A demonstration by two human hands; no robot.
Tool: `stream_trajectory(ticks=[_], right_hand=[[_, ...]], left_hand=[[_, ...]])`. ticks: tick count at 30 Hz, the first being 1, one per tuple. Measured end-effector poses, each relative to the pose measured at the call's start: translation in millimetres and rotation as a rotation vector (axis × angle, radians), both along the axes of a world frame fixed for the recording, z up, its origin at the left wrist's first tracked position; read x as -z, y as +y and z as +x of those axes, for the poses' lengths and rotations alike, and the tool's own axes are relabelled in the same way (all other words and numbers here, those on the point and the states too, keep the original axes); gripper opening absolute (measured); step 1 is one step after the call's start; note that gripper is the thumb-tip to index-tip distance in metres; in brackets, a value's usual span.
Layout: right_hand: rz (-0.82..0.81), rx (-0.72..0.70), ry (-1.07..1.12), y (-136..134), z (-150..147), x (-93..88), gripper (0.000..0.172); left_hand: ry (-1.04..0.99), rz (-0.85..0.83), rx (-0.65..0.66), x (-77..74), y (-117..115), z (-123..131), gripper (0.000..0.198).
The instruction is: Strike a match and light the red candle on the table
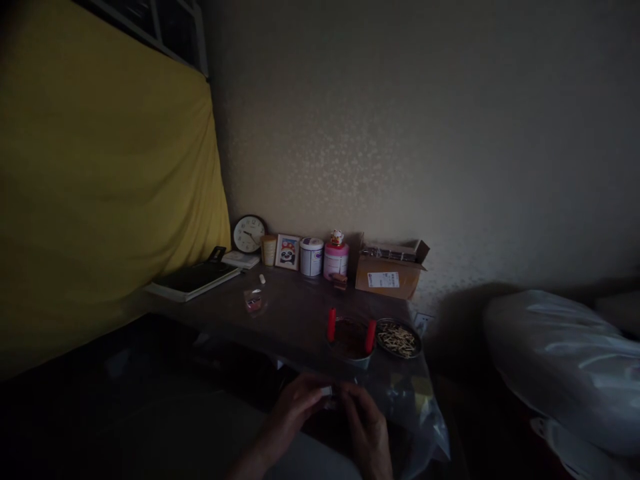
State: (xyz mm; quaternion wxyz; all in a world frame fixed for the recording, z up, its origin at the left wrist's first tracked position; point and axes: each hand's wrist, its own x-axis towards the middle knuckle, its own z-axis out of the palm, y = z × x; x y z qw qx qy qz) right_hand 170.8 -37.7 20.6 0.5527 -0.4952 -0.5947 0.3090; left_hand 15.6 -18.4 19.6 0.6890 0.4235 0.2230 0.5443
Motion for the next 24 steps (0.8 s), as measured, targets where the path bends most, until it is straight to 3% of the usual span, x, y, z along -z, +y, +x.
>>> stream_trajectory(ticks=[12, 24], right_hand=[[0.067, -0.024, 0.011, 7, 0, 3.3, 0.021], [0.135, 0.126, -0.100, 15, -3, -7.1, 0.024]], left_hand=[[-0.060, 0.029, -0.001, 2.3, 5, 4, 0.023], [-0.157, -0.074, -0.038, -0.9, 9, 4, 0.013]])
